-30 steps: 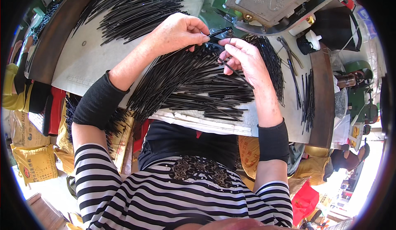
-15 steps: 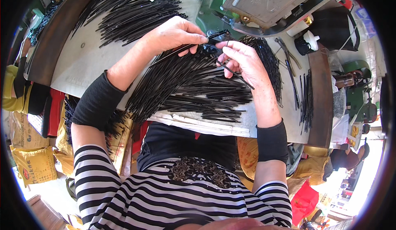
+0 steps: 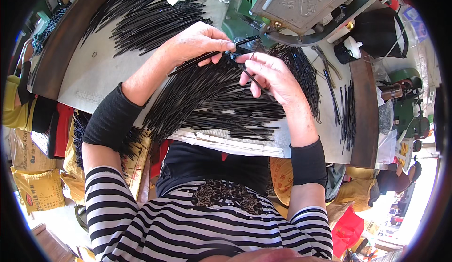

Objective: The person assembles black strips and component connectors using a small press machine and pliers.

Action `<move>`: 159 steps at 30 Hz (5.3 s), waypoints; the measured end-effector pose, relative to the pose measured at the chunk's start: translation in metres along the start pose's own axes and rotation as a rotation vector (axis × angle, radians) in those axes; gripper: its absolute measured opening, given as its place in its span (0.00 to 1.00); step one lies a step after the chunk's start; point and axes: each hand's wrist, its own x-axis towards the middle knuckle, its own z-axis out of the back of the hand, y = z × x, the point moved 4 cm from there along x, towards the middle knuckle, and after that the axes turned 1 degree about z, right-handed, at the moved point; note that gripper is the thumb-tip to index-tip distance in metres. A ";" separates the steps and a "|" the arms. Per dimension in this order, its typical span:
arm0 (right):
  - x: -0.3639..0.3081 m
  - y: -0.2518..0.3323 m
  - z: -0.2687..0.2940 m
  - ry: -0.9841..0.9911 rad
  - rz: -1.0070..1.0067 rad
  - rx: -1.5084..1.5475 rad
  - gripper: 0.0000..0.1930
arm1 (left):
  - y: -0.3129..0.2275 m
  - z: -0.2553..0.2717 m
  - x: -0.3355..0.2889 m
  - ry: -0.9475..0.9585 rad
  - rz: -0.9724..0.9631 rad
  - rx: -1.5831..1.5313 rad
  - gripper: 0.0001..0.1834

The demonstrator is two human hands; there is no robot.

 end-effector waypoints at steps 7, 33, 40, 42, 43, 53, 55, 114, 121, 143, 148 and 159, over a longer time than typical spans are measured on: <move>-0.002 0.000 -0.009 0.108 -0.002 -0.113 0.14 | -0.008 -0.013 -0.003 0.029 -0.002 0.117 0.14; 0.005 -0.008 0.017 0.007 0.151 0.394 0.15 | 0.005 -0.018 -0.001 0.281 0.196 -0.192 0.15; 0.010 -0.014 0.022 -0.056 0.136 0.445 0.14 | -0.008 -0.020 0.003 0.151 0.076 0.145 0.16; 0.010 -0.016 0.026 -0.073 0.124 0.452 0.14 | -0.013 -0.021 0.005 0.126 0.035 0.269 0.16; 0.009 -0.015 0.028 -0.091 0.144 0.452 0.13 | -0.016 -0.021 0.006 0.110 0.016 0.318 0.17; 0.009 -0.014 0.065 -0.371 0.327 0.452 0.10 | 0.000 0.002 0.027 -0.076 -0.011 -0.036 0.17; 0.011 -0.018 0.067 -0.383 0.322 0.441 0.10 | 0.005 0.000 0.033 -0.074 -0.004 -0.052 0.17; -0.005 0.011 -0.002 -0.333 0.427 -0.848 0.10 | 0.003 -0.009 0.020 0.146 0.068 0.224 0.16; -0.010 0.013 0.013 -0.384 0.446 -0.871 0.09 | -0.010 0.012 -0.009 -0.032 0.009 0.826 0.22; -0.015 -0.001 0.001 -0.089 0.075 -0.337 0.13 | 0.007 0.012 0.003 -0.063 0.103 0.303 0.11; -0.015 -0.011 0.000 -0.050 0.023 -0.200 0.14 | 0.008 -0.001 0.017 -0.127 0.078 0.011 0.12; -0.015 -0.012 0.000 -0.040 0.011 -0.110 0.17 | 0.013 -0.017 0.029 -0.126 -0.021 -0.139 0.17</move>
